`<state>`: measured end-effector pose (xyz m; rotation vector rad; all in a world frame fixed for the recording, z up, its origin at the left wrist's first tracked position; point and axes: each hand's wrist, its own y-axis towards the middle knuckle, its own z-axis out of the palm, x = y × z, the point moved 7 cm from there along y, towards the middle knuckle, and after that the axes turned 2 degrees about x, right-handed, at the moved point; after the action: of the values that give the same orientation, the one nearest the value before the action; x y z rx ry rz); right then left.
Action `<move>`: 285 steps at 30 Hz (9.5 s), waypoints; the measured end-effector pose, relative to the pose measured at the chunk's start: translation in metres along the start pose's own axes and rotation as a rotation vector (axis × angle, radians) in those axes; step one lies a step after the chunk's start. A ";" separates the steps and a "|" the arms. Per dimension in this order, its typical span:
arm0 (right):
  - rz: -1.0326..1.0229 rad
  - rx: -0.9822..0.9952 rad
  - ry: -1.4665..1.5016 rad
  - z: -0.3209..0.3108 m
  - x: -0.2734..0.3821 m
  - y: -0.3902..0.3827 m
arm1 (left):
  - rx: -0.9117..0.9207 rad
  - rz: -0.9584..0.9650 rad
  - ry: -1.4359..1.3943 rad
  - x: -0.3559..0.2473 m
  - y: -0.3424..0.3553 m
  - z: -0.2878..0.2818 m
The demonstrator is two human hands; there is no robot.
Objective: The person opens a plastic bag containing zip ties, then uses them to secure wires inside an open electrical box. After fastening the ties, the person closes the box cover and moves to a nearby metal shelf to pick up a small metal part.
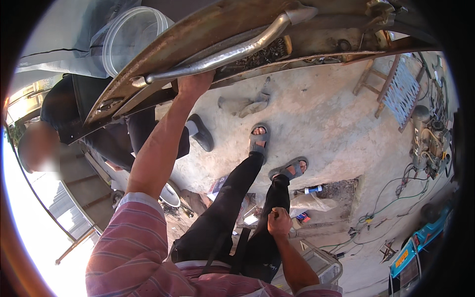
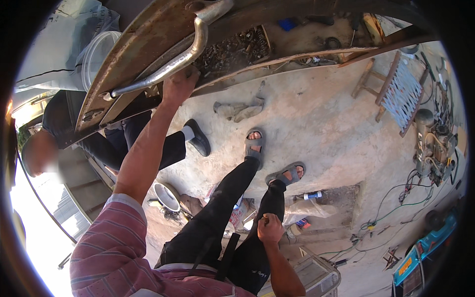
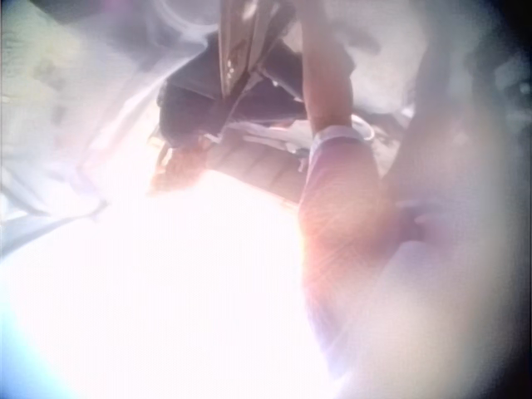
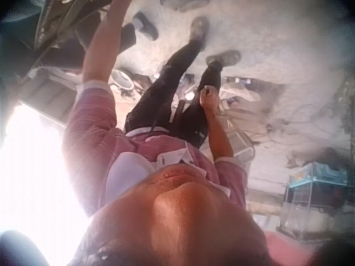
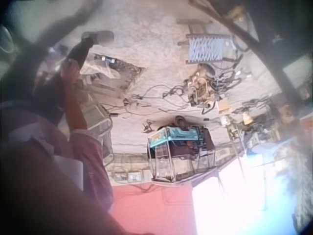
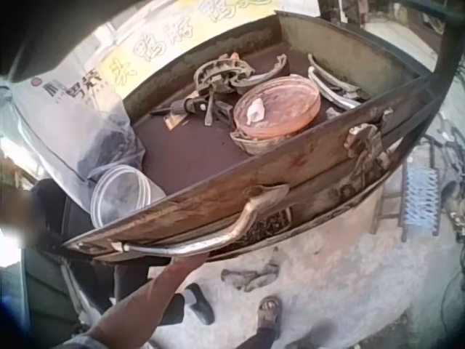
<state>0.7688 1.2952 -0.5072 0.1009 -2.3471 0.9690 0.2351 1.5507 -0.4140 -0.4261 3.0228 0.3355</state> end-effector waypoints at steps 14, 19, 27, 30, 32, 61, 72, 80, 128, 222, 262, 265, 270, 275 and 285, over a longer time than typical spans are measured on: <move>0.017 0.012 -0.035 0.018 -0.008 -0.016 | 0.217 -0.415 -0.179 0.007 0.001 0.030; 0.025 0.026 -0.018 0.016 -0.005 -0.016 | 0.175 -0.426 -0.249 0.001 -0.001 0.026; 0.055 0.055 -0.018 0.021 -0.007 -0.015 | 0.159 -0.468 -0.247 -0.004 0.001 0.024; 0.052 0.054 -0.008 0.022 -0.008 -0.015 | 0.166 -0.454 -0.251 -0.009 0.003 0.021; 0.050 0.053 0.001 0.022 -0.008 -0.015 | 0.165 -0.445 -0.240 -0.012 0.004 0.018; 0.063 0.033 0.013 0.020 -0.009 -0.010 | 0.123 -0.399 -0.287 -0.019 0.012 0.013; 0.061 0.043 0.015 0.024 -0.012 -0.010 | 0.056 -0.057 -0.059 -0.027 0.089 0.051; 0.040 0.010 0.036 0.021 -0.010 -0.008 | 0.217 -0.175 -0.098 -0.031 0.096 0.045; 0.041 0.066 0.024 0.027 -0.017 -0.014 | -0.045 -0.083 -0.124 0.029 0.044 0.021; 0.055 0.057 0.003 0.028 -0.016 -0.013 | -0.020 0.062 -0.085 -0.006 0.079 0.031; 0.093 0.033 0.021 0.034 -0.013 -0.015 | 0.002 -0.199 0.008 -0.007 0.108 0.032; 0.079 0.030 0.020 0.035 -0.013 -0.015 | 0.031 -0.175 -0.069 0.003 0.103 0.042; 0.086 0.040 0.019 0.036 -0.013 -0.015 | -0.073 -0.039 -0.051 0.020 0.101 0.042; 0.094 0.047 0.021 0.035 -0.014 -0.015 | 0.247 -0.290 -0.111 0.021 0.098 0.059; 0.097 0.059 0.007 0.039 -0.018 -0.015 | 0.078 -0.164 0.053 0.007 0.106 0.041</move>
<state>0.7684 1.2556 -0.5292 0.0073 -2.3354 1.0836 0.1998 1.6570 -0.4327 -0.6813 3.0121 0.1973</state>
